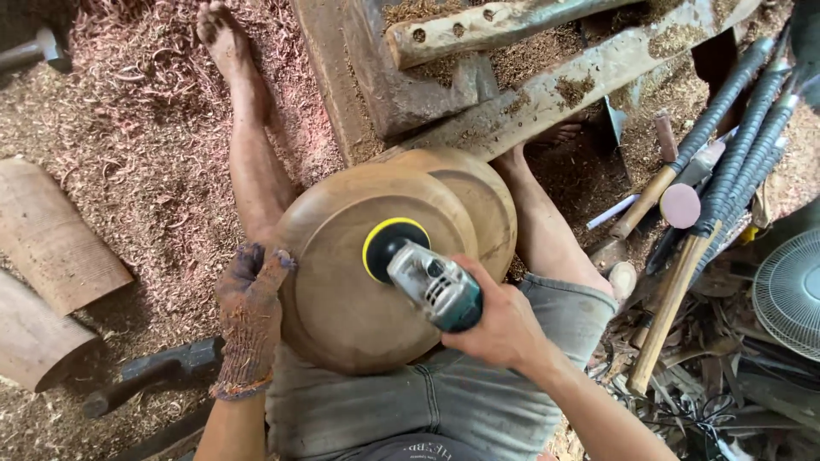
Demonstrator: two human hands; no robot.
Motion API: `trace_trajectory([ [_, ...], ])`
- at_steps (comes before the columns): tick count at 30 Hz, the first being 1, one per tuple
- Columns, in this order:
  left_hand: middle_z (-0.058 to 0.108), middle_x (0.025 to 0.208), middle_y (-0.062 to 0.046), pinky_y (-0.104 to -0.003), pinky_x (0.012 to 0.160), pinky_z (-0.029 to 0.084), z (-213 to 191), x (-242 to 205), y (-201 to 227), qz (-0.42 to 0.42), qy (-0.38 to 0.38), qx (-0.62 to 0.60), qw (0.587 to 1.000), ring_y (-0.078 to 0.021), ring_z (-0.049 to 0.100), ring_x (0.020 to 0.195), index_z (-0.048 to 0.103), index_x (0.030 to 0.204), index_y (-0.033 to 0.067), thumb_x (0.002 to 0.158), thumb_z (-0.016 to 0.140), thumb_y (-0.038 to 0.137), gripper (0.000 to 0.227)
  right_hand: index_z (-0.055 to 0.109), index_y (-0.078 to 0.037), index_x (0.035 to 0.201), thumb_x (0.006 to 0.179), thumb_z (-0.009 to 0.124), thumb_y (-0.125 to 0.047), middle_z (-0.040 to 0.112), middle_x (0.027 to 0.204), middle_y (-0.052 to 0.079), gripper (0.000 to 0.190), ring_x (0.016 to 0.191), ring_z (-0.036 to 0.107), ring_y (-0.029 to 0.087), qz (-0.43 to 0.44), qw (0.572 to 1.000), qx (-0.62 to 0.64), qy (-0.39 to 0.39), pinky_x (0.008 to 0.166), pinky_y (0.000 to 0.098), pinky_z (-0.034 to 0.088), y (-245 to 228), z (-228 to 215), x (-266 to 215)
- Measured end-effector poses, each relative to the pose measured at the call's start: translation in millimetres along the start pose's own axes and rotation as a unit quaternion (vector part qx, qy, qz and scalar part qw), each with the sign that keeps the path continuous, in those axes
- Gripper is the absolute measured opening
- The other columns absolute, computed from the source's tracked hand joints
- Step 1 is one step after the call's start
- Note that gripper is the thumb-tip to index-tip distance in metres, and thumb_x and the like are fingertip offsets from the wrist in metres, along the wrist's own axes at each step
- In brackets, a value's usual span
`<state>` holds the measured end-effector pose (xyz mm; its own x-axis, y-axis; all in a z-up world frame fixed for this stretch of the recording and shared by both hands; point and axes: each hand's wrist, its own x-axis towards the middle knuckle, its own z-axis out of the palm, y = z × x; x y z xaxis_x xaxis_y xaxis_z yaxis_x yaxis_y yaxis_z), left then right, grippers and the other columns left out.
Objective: Sanding the surface of a wooden bowl using a power sander.
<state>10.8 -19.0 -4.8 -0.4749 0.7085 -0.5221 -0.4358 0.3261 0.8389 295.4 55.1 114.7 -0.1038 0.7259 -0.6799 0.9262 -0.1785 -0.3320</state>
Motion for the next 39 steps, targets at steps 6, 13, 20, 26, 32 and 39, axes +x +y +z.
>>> trace_trajectory([
  [6,0.065,0.097,-0.002,-0.019,0.082,0.047,-9.8,6.9,-18.2,-0.007,-0.003,-0.062,0.998,-0.0090,0.058,0.085,0.065,0.110,0.0030,0.087,0.076,0.010,0.026,0.046,-0.036,0.144,0.052,0.090,-0.023,0.084,0.102,0.003,0.102,0.081,0.084,0.024,-0.031,0.999,-0.001,-0.031,0.068,0.0367,0.069,55.7,23.9,-33.5],
  [13,0.066,0.088,-0.001,-0.021,0.075,0.046,2.1,-3.8,4.1,0.012,0.014,0.049,0.999,-0.0100,0.056,0.077,0.068,0.099,0.0050,0.092,0.072,0.013,0.011,0.043,-0.033,0.145,0.057,0.089,-0.022,0.081,0.110,0.006,0.100,0.092,0.082,0.027,-0.074,0.997,0.029,-0.018,0.078,0.0406,0.070,13.2,9.2,-5.6],
  [20,0.062,0.080,-0.005,-0.029,0.062,0.046,31.2,5.7,77.9,-0.080,-0.079,0.174,0.978,-0.0155,0.055,0.069,0.068,0.100,0.0043,0.087,0.067,0.038,0.036,0.045,-0.026,0.146,0.056,0.088,-0.026,0.083,0.100,0.006,0.100,0.081,0.082,0.026,-0.082,0.996,0.016,0.002,0.066,0.0369,0.066,33.6,17.5,-35.2],
  [26,0.072,0.101,-0.015,-0.030,0.073,0.059,90.4,67.5,115.1,-0.092,-0.249,0.387,0.883,-0.0225,0.069,0.084,0.069,0.115,-0.0004,0.082,0.072,0.035,0.048,0.054,-0.035,0.142,0.049,0.093,-0.015,0.086,0.110,-0.003,0.103,0.095,0.085,0.018,0.083,0.991,0.105,-0.003,0.082,0.0309,0.066,78.2,29.9,-93.4],
  [32,0.060,0.077,-0.007,-0.030,0.059,0.045,32.0,30.5,67.0,-0.021,-0.126,0.280,0.952,-0.0175,0.053,0.066,0.069,0.100,-0.0009,0.089,0.068,0.027,0.030,0.054,-0.031,0.142,0.050,0.093,-0.021,0.086,0.107,-0.001,0.101,0.093,0.084,0.017,0.114,0.985,0.124,0.031,0.080,0.0308,0.064,88.3,29.1,-100.8],
  [39,0.068,0.104,-0.006,-0.025,0.090,0.046,-21.5,-33.2,-44.4,-0.031,0.009,-0.072,0.997,-0.0136,0.060,0.091,0.066,0.112,0.0009,0.093,0.071,0.011,0.022,0.050,-0.035,0.142,0.051,0.092,-0.024,0.086,0.094,0.002,0.101,0.078,0.084,0.025,0.029,0.998,0.052,0.026,0.066,0.0374,0.063,59.0,29.1,-67.6],
])
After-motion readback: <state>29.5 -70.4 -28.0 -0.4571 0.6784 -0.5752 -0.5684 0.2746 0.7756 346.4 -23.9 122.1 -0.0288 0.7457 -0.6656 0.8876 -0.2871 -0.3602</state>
